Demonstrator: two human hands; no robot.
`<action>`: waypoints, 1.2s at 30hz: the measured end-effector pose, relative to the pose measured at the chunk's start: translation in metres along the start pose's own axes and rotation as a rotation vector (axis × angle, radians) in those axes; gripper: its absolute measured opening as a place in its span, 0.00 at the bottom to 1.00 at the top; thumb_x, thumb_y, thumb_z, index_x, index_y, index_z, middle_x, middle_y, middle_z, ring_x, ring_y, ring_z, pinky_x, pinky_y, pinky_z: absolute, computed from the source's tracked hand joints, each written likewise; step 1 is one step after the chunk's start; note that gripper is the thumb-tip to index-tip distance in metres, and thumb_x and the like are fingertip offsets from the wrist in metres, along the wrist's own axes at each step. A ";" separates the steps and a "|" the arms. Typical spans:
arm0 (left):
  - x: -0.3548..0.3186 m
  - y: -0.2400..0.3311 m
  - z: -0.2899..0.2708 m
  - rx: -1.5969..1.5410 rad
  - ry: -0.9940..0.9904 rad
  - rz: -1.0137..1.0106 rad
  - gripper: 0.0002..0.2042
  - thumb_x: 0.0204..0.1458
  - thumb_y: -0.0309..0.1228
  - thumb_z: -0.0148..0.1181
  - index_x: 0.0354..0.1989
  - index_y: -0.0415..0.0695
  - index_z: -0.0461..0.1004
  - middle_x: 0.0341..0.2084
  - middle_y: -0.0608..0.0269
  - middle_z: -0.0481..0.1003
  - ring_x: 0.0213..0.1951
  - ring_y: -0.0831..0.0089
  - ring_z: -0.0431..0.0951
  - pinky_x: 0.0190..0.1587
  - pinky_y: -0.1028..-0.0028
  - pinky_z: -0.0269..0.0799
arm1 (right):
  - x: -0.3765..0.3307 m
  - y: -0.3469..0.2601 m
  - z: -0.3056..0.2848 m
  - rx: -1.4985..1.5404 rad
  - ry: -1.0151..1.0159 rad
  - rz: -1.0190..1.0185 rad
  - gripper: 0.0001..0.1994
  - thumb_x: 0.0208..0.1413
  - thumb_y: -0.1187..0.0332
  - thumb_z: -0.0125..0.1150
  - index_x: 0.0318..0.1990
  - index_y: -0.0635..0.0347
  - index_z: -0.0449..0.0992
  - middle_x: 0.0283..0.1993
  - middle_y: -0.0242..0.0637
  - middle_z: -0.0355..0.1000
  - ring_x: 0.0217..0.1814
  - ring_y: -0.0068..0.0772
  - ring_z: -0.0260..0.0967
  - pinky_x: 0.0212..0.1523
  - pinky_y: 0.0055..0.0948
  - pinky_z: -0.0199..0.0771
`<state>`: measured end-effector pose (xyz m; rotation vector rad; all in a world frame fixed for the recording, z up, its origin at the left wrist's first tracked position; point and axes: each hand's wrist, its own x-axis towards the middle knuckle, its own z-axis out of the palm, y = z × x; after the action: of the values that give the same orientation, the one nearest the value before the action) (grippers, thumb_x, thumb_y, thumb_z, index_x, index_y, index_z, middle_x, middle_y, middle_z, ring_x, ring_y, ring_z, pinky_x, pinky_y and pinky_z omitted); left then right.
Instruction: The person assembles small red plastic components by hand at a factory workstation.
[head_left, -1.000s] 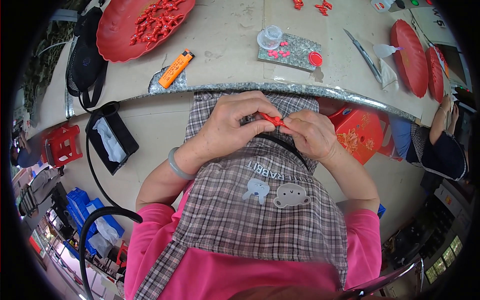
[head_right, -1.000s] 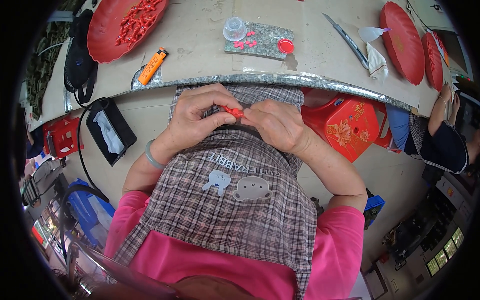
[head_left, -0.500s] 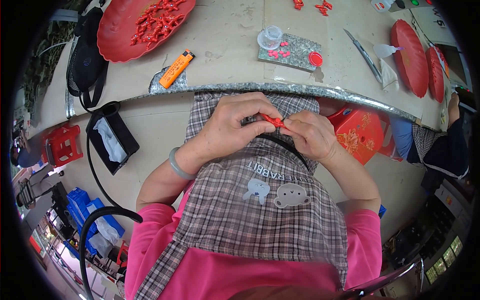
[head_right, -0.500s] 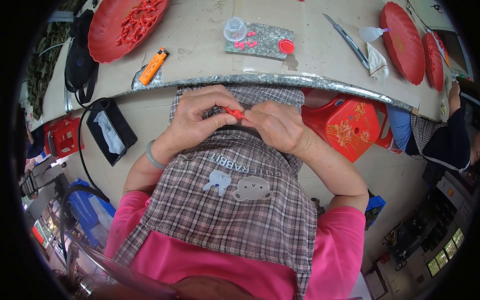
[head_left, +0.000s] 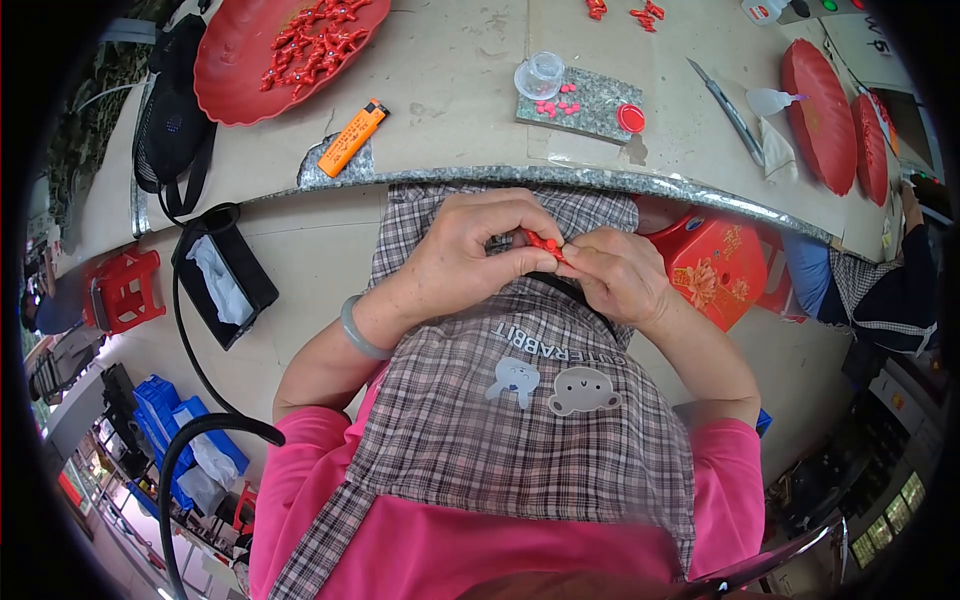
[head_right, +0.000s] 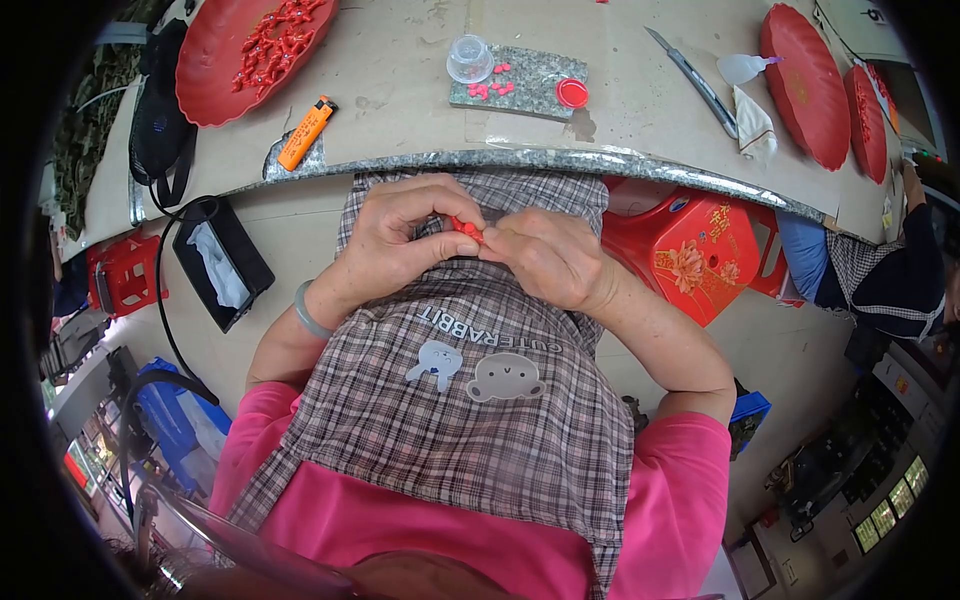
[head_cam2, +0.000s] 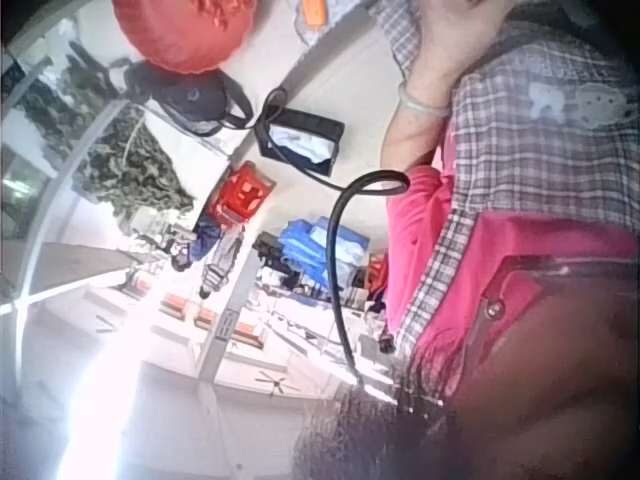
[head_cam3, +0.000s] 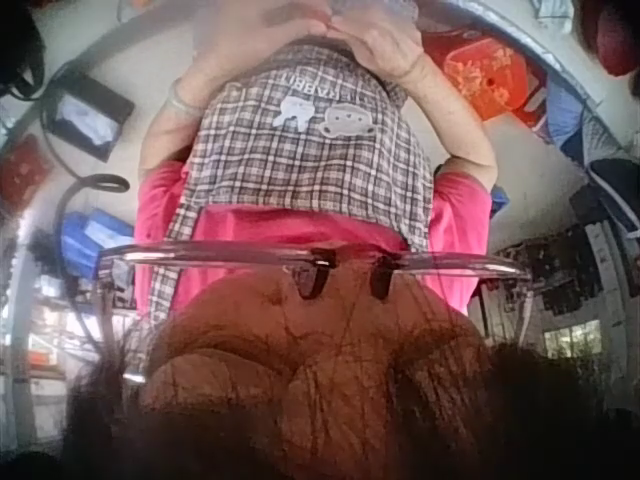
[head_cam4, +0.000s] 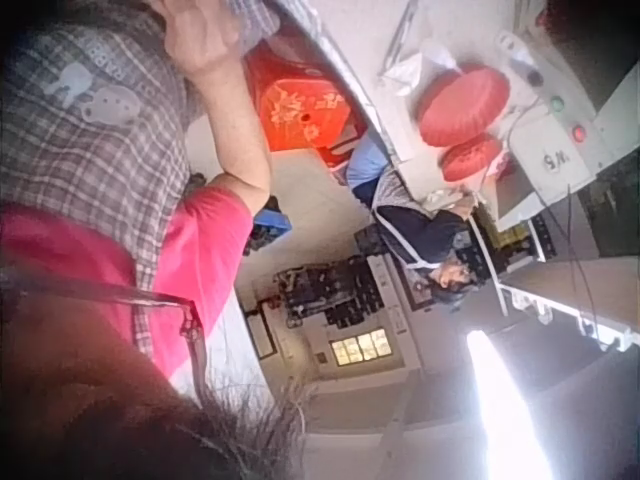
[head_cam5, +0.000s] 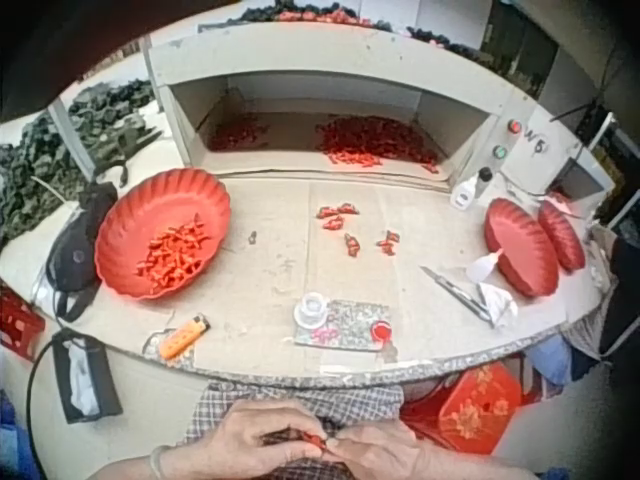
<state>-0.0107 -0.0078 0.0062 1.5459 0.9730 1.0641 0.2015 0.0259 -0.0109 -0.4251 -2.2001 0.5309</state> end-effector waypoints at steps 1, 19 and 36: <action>-0.001 -0.001 0.001 0.001 0.001 0.000 0.08 0.45 0.22 0.68 0.34 0.37 0.78 0.28 0.59 0.78 0.30 0.69 0.79 0.34 0.74 0.74 | 0.002 -0.001 -0.001 0.004 0.007 0.001 0.17 0.46 0.76 0.73 0.43 0.60 0.73 0.31 0.37 0.76 0.26 0.32 0.75 0.19 0.25 0.71; -0.002 -0.010 0.001 -0.233 0.049 -0.189 0.08 0.48 0.19 0.66 0.37 0.35 0.77 0.32 0.61 0.79 0.32 0.78 0.79 0.36 0.78 0.76 | 0.006 0.010 -0.002 -0.033 0.009 0.038 0.14 0.43 0.78 0.73 0.37 0.63 0.74 0.30 0.39 0.77 0.27 0.34 0.77 0.22 0.26 0.73; 0.003 0.005 -0.006 0.068 -0.038 0.121 0.08 0.46 0.19 0.64 0.35 0.38 0.78 0.32 0.56 0.78 0.35 0.61 0.80 0.37 0.70 0.76 | 0.005 0.002 -0.008 0.011 0.000 -0.078 0.13 0.44 0.76 0.73 0.36 0.69 0.75 0.28 0.41 0.75 0.25 0.33 0.75 0.22 0.25 0.76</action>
<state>-0.0154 -0.0046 0.0120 1.6932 0.9070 1.0907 0.2049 0.0318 -0.0047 -0.3315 -2.2026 0.5005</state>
